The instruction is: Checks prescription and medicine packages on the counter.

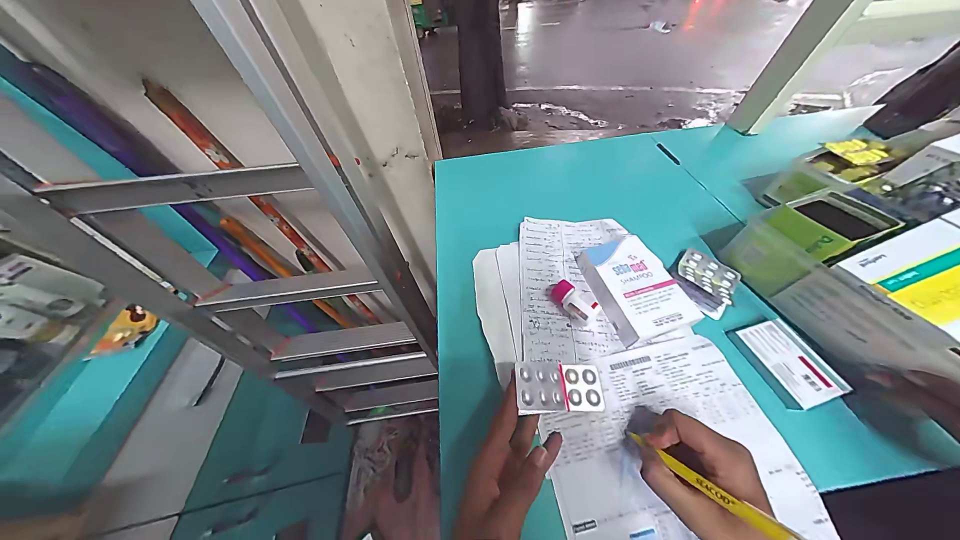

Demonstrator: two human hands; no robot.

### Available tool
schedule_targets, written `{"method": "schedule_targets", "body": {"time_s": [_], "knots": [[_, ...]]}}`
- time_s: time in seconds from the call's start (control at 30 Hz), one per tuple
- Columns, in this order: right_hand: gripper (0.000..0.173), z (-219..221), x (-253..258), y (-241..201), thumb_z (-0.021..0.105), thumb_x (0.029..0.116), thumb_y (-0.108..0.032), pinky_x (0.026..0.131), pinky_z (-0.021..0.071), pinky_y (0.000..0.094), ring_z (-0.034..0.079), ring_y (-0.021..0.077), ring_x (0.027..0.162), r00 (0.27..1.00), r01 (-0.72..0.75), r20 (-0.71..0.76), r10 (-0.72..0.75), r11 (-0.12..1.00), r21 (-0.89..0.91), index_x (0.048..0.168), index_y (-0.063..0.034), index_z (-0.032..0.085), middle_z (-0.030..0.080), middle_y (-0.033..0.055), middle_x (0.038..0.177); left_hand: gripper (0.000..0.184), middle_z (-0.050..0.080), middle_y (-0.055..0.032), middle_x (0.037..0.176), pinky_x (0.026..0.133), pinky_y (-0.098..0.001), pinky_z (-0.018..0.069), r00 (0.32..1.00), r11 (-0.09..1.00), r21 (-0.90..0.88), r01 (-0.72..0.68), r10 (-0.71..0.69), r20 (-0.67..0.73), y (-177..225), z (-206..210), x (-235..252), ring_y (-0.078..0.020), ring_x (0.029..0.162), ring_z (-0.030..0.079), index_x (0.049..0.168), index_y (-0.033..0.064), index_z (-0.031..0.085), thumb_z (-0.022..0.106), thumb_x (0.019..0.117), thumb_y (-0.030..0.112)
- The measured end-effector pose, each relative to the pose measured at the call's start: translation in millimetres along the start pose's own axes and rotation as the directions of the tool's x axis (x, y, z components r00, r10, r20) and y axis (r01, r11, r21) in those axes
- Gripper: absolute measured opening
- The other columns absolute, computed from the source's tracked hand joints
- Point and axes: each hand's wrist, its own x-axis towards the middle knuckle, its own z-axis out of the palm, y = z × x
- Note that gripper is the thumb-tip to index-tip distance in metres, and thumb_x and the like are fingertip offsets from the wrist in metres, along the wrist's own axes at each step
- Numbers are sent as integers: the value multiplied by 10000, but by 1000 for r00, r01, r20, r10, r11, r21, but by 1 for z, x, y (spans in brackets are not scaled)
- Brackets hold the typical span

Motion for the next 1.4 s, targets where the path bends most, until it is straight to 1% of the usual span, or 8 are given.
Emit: {"method": "schedule_targets", "body": {"time_s": [0.3,0.5,0.63,0.77,0.87,1.0,1.2,1.4], "knots": [[173,-5,1,6,693,835,-108,624,515,104,612,-76,714,996,56,-85,-40,977,203,907,-264,671,665,-169,818,727,204,-173,1677,1169,-490,421,1000,1000,6,-20,20,-9,-2,-1,1,-269,1486,381,1609,-43,116,537,1023,50],[86,-9,5,-4,641,1006,-213,509,511,139,629,-7,613,987,38,-155,27,915,401,1061,-274,668,721,-89,859,559,623,-82,1390,1077,-430,525,989,994,-9,-113,112,-96,-1,3,1,-197,1201,661,1517,-59,346,557,1003,5],[359,-13,0,-15,440,1093,-420,958,573,264,678,93,1170,945,317,46,-325,939,132,1363,-266,620,696,-37,1323,379,728,-45,1205,936,-398,612,985,995,-16,-94,91,-149,2,8,-2,-182,1039,733,1362,-10,569,552,985,-48],[394,-6,1,-28,605,1023,-427,1238,261,377,391,190,1486,772,604,373,-514,776,-182,1318,-166,612,593,72,1449,533,672,-80,1317,920,-382,622,996,998,38,-46,48,-69,6,12,-1,-179,1044,734,1480,-59,430,593,972,-46],[169,-5,2,-21,625,1023,-132,1156,415,357,572,211,1336,727,682,345,-594,683,-261,1181,-112,681,708,103,1254,687,580,-125,1420,908,-381,624,999,986,158,-49,47,12,7,11,0,-177,1084,711,1561,-71,264,613,972,-12],[136,-40,6,-13,565,1042,-91,1018,511,267,646,162,1182,869,441,34,-494,742,-505,1144,-56,649,695,132,1187,669,471,-242,1515,1044,-378,545,988,934,325,-149,125,94,-4,11,5,-243,1285,613,1550,-143,185,552,1013,17],[237,-86,25,10,553,983,-32,1006,506,541,634,486,1182,943,47,-153,-295,573,-818,1127,45,725,691,288,1202,633,456,-257,1525,1101,-370,494,992,910,400,-111,75,104,-6,13,9,-251,1359,549,1555,-133,196,507,1022,6],[512,-88,38,-1,626,973,-459,965,457,677,620,517,1186,979,29,-107,-176,631,-775,1133,17,726,692,266,1228,613,464,-249,1522,1098,-378,501,991,901,417,-119,80,108,-7,12,9,-256,1355,555,1556,-128,201,490,1035,16]]}}
